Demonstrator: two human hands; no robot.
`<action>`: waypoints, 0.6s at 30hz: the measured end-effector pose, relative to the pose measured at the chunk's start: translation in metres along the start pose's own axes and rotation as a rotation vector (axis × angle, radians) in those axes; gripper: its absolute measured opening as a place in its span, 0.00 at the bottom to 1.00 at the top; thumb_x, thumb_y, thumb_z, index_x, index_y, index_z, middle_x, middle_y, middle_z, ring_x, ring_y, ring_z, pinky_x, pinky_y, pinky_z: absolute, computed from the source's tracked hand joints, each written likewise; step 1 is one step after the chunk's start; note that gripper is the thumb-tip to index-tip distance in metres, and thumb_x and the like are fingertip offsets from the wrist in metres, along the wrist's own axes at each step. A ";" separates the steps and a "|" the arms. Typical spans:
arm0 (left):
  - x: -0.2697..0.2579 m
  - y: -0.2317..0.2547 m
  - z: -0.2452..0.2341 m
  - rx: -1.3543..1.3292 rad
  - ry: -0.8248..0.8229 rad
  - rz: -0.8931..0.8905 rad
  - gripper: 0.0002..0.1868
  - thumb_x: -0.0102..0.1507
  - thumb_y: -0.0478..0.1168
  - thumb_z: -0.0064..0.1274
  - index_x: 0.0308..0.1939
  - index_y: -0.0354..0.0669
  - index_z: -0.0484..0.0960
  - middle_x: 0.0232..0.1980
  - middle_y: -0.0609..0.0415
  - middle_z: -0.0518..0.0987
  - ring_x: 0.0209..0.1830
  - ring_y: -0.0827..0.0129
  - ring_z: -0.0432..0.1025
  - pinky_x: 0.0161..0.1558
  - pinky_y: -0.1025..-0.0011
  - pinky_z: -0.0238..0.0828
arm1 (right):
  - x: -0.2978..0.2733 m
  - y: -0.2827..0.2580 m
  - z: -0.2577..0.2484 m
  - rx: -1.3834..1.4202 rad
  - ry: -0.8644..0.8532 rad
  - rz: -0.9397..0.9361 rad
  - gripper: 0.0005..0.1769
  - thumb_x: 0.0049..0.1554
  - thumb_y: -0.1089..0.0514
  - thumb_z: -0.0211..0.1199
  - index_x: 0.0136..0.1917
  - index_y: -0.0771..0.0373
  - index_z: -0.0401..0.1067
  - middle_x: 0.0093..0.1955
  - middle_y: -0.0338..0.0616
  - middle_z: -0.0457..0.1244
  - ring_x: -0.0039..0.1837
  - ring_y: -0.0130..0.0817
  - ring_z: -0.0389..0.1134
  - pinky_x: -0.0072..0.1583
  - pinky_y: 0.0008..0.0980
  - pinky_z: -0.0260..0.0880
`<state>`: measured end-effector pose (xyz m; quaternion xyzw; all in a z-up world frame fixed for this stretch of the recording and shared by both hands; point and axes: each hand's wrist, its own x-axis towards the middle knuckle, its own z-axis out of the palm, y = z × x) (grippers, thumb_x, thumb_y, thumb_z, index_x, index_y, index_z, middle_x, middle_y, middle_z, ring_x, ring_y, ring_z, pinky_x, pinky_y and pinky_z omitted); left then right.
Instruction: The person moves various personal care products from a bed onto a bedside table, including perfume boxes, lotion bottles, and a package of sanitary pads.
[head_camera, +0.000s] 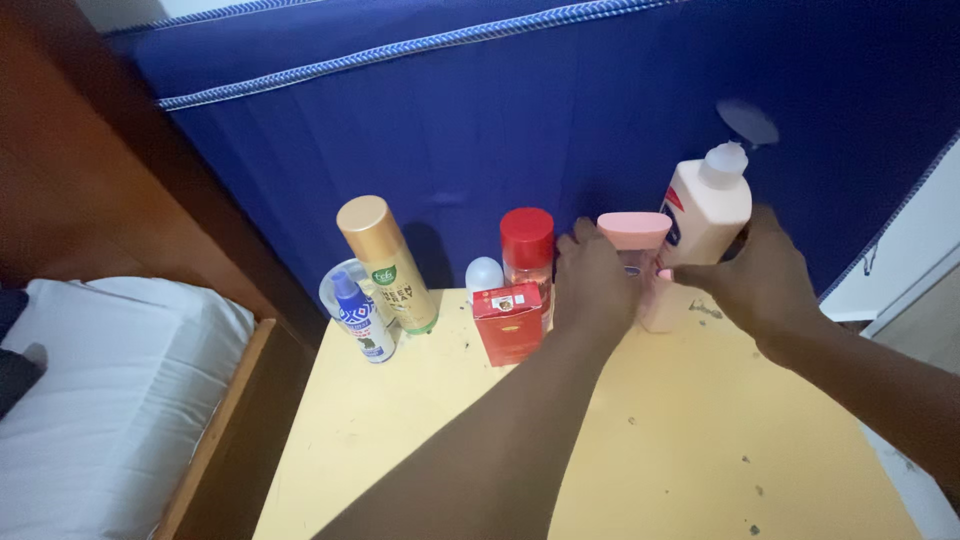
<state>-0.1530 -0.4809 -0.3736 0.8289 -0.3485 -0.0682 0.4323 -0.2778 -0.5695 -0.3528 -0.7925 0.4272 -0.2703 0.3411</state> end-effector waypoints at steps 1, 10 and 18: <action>-0.003 0.000 0.000 0.002 0.012 0.001 0.41 0.53 0.52 0.70 0.58 0.28 0.66 0.56 0.33 0.71 0.57 0.41 0.72 0.55 0.53 0.72 | 0.000 0.001 0.001 -0.007 -0.005 0.022 0.54 0.41 0.58 0.81 0.74 0.67 0.56 0.66 0.56 0.64 0.65 0.45 0.69 0.62 0.42 0.73; -0.032 -0.002 -0.005 0.150 0.078 -0.024 0.19 0.56 0.39 0.63 0.46 0.31 0.79 0.49 0.37 0.79 0.51 0.46 0.77 0.50 0.55 0.76 | -0.016 0.022 0.002 -0.167 0.015 0.058 0.52 0.40 0.56 0.82 0.71 0.72 0.59 0.55 0.57 0.71 0.51 0.47 0.76 0.53 0.43 0.76; -0.054 0.015 -0.028 0.264 -0.015 0.040 0.10 0.60 0.41 0.61 0.37 0.37 0.83 0.40 0.40 0.81 0.43 0.49 0.79 0.41 0.53 0.77 | -0.034 -0.006 -0.008 -0.523 -0.239 0.237 0.20 0.54 0.42 0.72 0.43 0.62 0.82 0.39 0.43 0.73 0.44 0.38 0.76 0.50 0.40 0.78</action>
